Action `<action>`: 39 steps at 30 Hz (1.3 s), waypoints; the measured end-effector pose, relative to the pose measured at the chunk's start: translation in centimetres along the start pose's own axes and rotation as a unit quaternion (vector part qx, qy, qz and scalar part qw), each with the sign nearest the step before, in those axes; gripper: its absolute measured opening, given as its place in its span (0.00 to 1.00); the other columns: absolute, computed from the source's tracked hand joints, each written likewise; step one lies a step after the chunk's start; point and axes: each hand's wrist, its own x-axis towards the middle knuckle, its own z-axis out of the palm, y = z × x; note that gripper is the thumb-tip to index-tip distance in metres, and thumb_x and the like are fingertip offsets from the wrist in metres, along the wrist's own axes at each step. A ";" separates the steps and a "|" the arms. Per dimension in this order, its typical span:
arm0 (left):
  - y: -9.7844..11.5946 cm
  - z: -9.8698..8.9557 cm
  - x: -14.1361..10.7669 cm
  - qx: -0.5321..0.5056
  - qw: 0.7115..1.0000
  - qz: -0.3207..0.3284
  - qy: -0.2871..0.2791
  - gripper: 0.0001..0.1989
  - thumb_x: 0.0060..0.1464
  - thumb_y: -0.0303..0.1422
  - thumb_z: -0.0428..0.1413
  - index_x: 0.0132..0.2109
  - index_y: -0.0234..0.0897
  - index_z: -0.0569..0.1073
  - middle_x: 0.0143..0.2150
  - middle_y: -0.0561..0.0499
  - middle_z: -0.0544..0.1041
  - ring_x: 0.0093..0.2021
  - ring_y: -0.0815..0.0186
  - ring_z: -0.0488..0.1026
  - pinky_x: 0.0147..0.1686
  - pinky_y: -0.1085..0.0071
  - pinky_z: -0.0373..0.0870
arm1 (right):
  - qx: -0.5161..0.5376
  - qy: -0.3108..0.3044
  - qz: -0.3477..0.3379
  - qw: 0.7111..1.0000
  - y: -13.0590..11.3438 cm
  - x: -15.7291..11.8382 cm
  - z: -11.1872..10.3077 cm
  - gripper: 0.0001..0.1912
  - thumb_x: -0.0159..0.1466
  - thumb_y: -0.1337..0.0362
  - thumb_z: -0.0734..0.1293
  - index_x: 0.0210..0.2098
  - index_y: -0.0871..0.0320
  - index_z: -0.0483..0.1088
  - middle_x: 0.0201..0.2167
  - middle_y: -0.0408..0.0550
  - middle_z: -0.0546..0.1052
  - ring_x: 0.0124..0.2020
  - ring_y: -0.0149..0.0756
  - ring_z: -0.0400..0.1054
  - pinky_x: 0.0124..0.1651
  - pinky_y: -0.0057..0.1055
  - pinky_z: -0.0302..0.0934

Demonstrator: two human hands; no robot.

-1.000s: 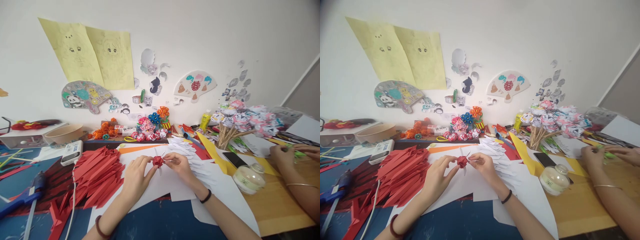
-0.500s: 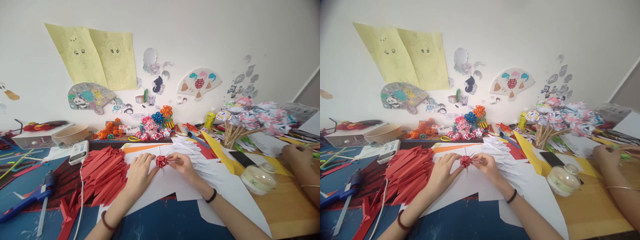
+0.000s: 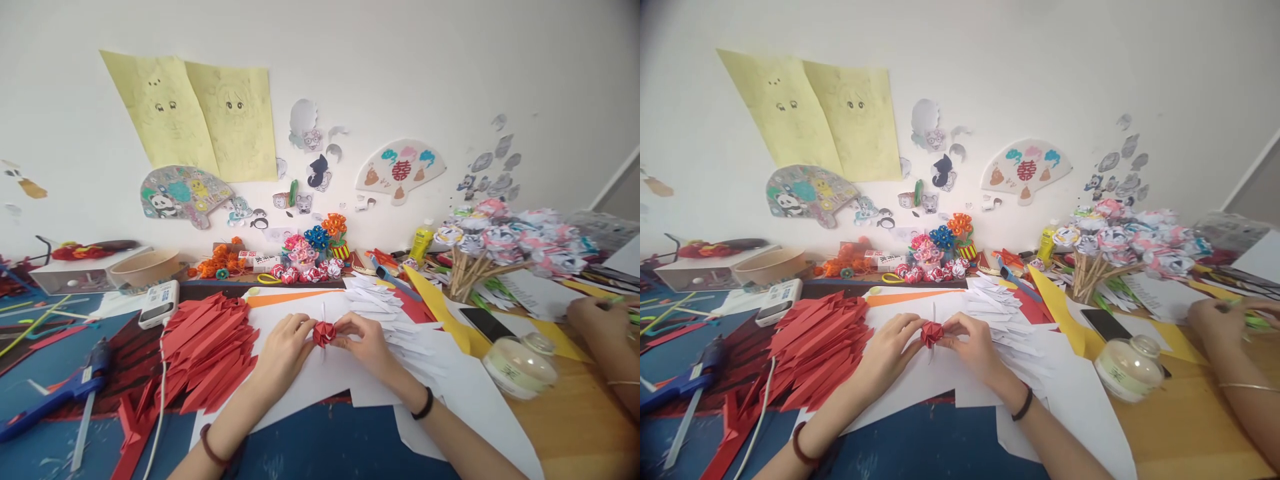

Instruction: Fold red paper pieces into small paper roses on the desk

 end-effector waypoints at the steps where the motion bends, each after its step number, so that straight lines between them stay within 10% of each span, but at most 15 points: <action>1: 0.1 0.0 0.0 -0.002 1.000 0.005 -0.003 0.11 0.64 0.31 0.51 0.53 0.40 0.69 0.49 0.46 0.74 0.46 0.59 0.72 0.44 0.62 0.72 | -0.014 0.009 -0.010 1.000 0.0 0.0 0.0 0.17 0.56 0.50 0.75 0.34 0.57 0.74 0.31 0.47 0.79 0.34 0.38 0.75 0.42 0.35 0.71; 11: 0.5 0.4 -0.4 0.004 0.999 -0.029 0.025 0.09 0.63 0.30 0.52 0.49 0.38 0.71 0.44 0.46 0.74 0.43 0.59 0.73 0.42 0.64 0.73 | -0.220 0.029 -0.172 0.960 0.1 -0.7 0.0 0.10 0.67 0.59 0.67 0.46 0.54 0.74 0.41 0.50 0.79 0.43 0.42 0.74 0.46 0.36 0.68; 27: 1.1 1.5 -0.7 0.041 0.995 -0.074 0.057 0.13 0.63 0.31 0.51 0.54 0.37 0.65 0.37 0.50 0.74 0.37 0.61 0.74 0.34 0.67 0.70 | -0.243 0.002 -0.175 0.954 -0.7 -0.7 0.3 0.29 0.60 0.50 0.72 0.57 0.55 0.67 0.51 0.52 0.75 0.52 0.45 0.70 0.53 0.40 0.68; 39: 1.1 1.3 -0.7 0.043 0.996 -0.063 0.047 0.10 0.63 0.33 0.52 0.51 0.37 0.67 0.36 0.50 0.74 0.37 0.61 0.74 0.34 0.68 0.70 | -0.215 -0.007 -0.135 0.967 -0.1 -0.6 0.3 0.18 0.66 0.60 0.68 0.54 0.52 0.69 0.50 0.49 0.75 0.50 0.40 0.70 0.49 0.35 0.70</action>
